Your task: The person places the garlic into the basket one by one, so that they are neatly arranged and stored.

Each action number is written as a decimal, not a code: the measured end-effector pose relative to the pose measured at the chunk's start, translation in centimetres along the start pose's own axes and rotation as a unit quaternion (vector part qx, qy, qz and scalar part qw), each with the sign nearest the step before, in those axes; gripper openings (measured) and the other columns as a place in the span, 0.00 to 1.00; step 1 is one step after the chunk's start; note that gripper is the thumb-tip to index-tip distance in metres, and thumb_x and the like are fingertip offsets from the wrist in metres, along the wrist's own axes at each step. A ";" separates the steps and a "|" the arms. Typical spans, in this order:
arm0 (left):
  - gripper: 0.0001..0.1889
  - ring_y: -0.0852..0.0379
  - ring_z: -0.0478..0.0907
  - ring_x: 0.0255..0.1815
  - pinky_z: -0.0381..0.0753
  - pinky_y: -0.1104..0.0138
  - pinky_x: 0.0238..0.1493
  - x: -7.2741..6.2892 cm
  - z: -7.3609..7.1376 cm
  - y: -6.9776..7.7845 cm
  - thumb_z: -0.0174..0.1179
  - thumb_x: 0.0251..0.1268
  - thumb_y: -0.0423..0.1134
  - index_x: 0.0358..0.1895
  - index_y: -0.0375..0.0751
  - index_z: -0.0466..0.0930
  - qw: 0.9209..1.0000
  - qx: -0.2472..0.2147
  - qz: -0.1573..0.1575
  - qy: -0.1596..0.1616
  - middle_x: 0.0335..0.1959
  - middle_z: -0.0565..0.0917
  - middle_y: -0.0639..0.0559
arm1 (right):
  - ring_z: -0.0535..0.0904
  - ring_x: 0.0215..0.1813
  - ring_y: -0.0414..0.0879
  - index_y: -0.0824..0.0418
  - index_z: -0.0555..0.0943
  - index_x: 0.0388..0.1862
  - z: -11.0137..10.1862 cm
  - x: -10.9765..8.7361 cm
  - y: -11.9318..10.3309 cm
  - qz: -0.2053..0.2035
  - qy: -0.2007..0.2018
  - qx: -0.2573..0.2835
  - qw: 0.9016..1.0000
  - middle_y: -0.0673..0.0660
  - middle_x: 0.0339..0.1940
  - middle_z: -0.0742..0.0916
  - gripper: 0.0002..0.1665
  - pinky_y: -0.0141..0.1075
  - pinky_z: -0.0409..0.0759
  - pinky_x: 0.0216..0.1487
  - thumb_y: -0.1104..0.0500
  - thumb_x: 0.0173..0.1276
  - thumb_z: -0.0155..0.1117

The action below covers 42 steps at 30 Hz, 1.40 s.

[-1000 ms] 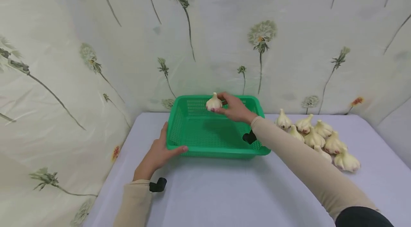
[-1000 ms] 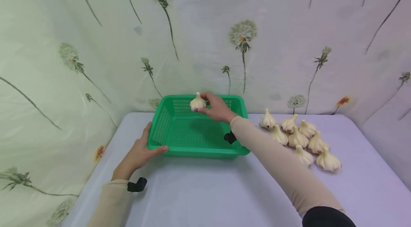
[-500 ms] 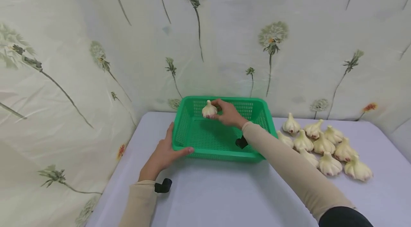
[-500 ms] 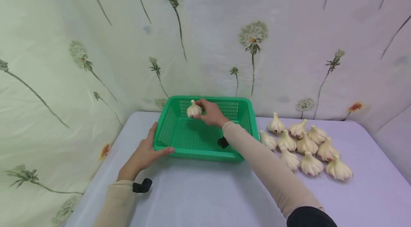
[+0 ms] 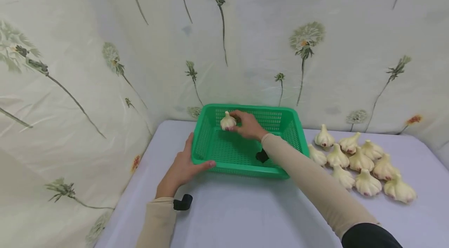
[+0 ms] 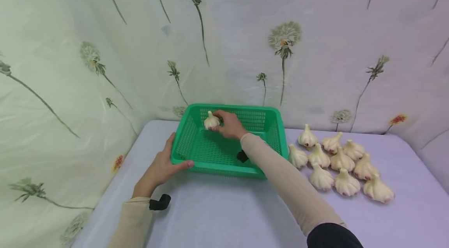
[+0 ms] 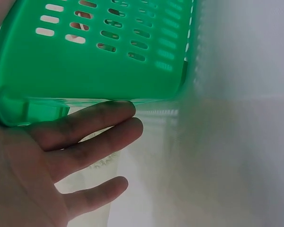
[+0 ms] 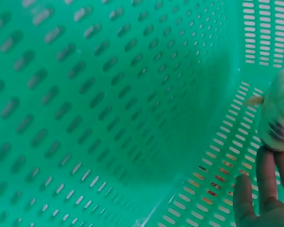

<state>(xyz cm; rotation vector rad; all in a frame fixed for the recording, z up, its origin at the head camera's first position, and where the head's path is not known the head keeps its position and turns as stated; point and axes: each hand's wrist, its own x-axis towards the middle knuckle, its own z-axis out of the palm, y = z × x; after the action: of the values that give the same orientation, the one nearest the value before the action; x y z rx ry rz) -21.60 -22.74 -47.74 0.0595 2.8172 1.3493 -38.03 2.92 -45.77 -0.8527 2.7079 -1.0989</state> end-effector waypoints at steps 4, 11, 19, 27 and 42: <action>0.69 0.37 0.77 0.70 0.77 0.41 0.66 0.0 0.0 0.1 0.75 0.51 0.73 0.89 0.63 0.35 1.000 -0.013 -0.006 -0.002 0.71 0.77 0.32 | 0.79 0.71 0.61 0.63 0.73 0.77 0.1 0.6 0.3 -0.007 0.000 -0.006 1.000 0.65 0.73 0.81 0.35 0.56 0.76 0.71 0.56 0.75 0.73; 0.69 0.39 0.77 0.69 0.77 0.42 0.65 0.2 0.1 0.4 0.75 0.50 0.73 0.88 0.65 0.36 1.000 -0.024 -0.008 0.004 0.71 0.78 0.34 | 0.83 0.67 0.61 0.65 0.76 0.75 0.2 1.4 0.8 -0.019 -0.001 -0.031 0.999 0.65 0.69 0.84 0.36 0.55 0.78 0.69 0.56 0.73 0.75; 0.69 0.36 0.74 0.72 0.75 0.40 0.67 0.0 0.0 0.7 0.76 0.50 0.73 0.89 0.64 0.38 0.999 -0.026 -0.019 0.006 0.74 0.75 0.33 | 0.84 0.65 0.58 0.65 0.77 0.74 0.9 2.0 0.9 -0.019 -0.016 -0.043 0.999 0.64 0.68 0.85 0.34 0.53 0.79 0.67 0.58 0.73 0.75; 0.69 0.37 0.77 0.70 0.77 0.41 0.65 0.0 -0.1 0.8 0.76 0.49 0.73 0.89 0.62 0.38 0.999 -0.022 -0.021 0.010 0.72 0.76 0.33 | 0.87 0.61 0.57 0.64 0.81 0.71 1.2 2.4 0.8 -0.030 -0.004 -0.059 0.998 0.63 0.62 0.89 0.32 0.53 0.81 0.64 0.59 0.71 0.77; 0.69 0.35 0.73 0.73 0.76 0.40 0.66 0.0 -0.2 0.5 0.76 0.48 0.74 0.89 0.64 0.38 0.999 -0.030 -0.032 0.008 0.74 0.74 0.32 | 0.89 0.57 0.55 0.63 0.87 0.62 2.3 3.8 0.4 -0.034 -0.004 -0.062 0.998 0.61 0.56 0.92 0.28 0.51 0.83 0.62 0.56 0.65 0.82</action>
<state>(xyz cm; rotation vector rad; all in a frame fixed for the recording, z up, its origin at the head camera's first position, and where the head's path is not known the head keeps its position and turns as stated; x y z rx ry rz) -21.63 -22.60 -47.27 -0.0421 2.7637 1.4250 -40.73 -0.28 -47.35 -0.9710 2.7847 -0.9461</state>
